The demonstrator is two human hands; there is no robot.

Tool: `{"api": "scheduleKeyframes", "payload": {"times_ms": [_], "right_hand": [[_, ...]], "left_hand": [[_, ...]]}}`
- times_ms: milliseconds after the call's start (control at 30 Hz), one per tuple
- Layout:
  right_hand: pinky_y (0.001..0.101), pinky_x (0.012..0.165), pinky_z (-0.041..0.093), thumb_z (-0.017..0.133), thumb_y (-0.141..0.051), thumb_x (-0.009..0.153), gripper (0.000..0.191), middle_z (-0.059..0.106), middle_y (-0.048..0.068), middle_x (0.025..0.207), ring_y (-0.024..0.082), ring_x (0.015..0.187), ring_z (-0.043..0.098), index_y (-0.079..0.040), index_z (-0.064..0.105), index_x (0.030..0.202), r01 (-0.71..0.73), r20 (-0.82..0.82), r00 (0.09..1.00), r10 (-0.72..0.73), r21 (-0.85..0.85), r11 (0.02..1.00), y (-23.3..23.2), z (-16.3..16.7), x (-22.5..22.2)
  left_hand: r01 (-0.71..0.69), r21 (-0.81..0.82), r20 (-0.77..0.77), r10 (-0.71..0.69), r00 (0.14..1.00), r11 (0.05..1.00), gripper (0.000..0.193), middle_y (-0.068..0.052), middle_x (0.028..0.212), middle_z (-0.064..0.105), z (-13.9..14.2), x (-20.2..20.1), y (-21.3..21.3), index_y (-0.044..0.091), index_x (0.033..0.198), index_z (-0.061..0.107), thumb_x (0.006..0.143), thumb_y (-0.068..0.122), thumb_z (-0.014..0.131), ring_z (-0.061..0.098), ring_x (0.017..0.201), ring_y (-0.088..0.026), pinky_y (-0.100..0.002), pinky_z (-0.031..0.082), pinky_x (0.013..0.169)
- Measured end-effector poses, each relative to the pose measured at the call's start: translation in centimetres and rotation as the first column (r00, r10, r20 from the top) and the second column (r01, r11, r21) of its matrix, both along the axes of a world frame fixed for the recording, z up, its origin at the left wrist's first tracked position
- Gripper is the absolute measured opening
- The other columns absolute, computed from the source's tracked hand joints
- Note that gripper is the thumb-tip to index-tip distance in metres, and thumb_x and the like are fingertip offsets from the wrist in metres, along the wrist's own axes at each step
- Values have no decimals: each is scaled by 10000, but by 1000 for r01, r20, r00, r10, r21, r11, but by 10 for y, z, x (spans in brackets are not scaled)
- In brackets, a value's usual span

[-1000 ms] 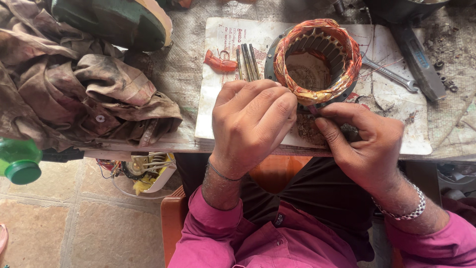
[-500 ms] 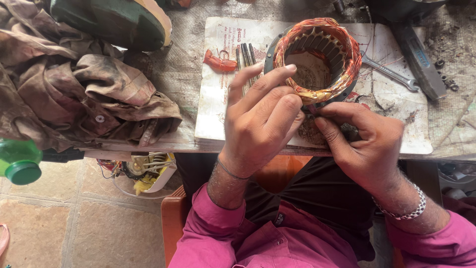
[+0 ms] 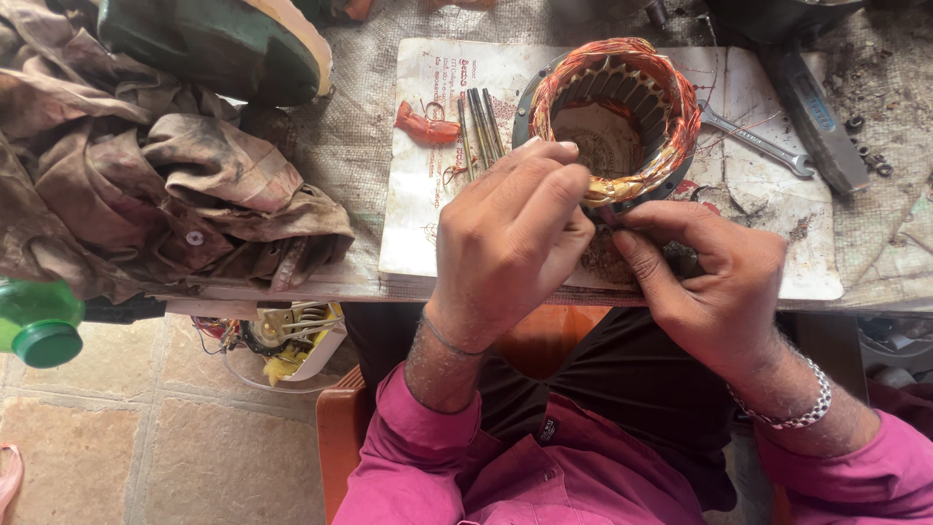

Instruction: The person works on an electric motor stator at a cluttered workbench, peeling orange insulating film off the copper windings by hand and setting the removed pieces aside. They then use a small flat tool to scrape and trim material around the winding slots, rotating the stator to reach different sections.

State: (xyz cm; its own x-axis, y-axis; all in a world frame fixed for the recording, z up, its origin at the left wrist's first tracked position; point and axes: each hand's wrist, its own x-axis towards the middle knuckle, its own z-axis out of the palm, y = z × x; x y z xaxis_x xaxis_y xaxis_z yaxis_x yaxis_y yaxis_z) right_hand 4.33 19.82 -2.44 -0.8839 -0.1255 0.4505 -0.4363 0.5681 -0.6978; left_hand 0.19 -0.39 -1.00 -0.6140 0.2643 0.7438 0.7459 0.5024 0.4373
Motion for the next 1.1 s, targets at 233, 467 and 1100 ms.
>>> {"api": "scheduleKeyframes", "payload": {"times_ms": [233, 467, 1100], "right_hand": [[234, 744, 549, 701, 15, 965, 103, 727, 103, 895, 109, 794, 691, 35, 658, 1057, 69, 66, 996, -63, -94, 993, 9, -3, 6], [236, 835, 572, 553, -26, 1085, 142, 658, 199, 1206, 118, 916, 682, -15, 448, 1180, -77, -40, 997, 66, -409, 909, 5, -6, 6], [395, 872, 494, 685, -33, 1047, 251, 726, 176, 1196, 297, 977, 694, -44, 458, 1152, 56, -421, 905, 62, 263, 963, 10, 2, -2]], "left_hand": [[69, -108, -66, -76, 995, 992, 302, -59, 1136, 626, 7, 1, -8, 71, 1177, 678, 905, 60, 809, 660, 1155, -262, -379, 571, 1009], [85, -167, -121, -106, 987, 982, 301, -71, 1199, 640, 8, 0, -12, 52, 1186, 686, 909, 116, 784, 658, 1194, -272, -393, 573, 1037], [51, -78, -58, -56, 997, 996, 233, -61, 1202, 643, 8, 1, -2, 42, 1161, 681, 975, 122, 796, 651, 1134, -249, -383, 544, 1034]]}}
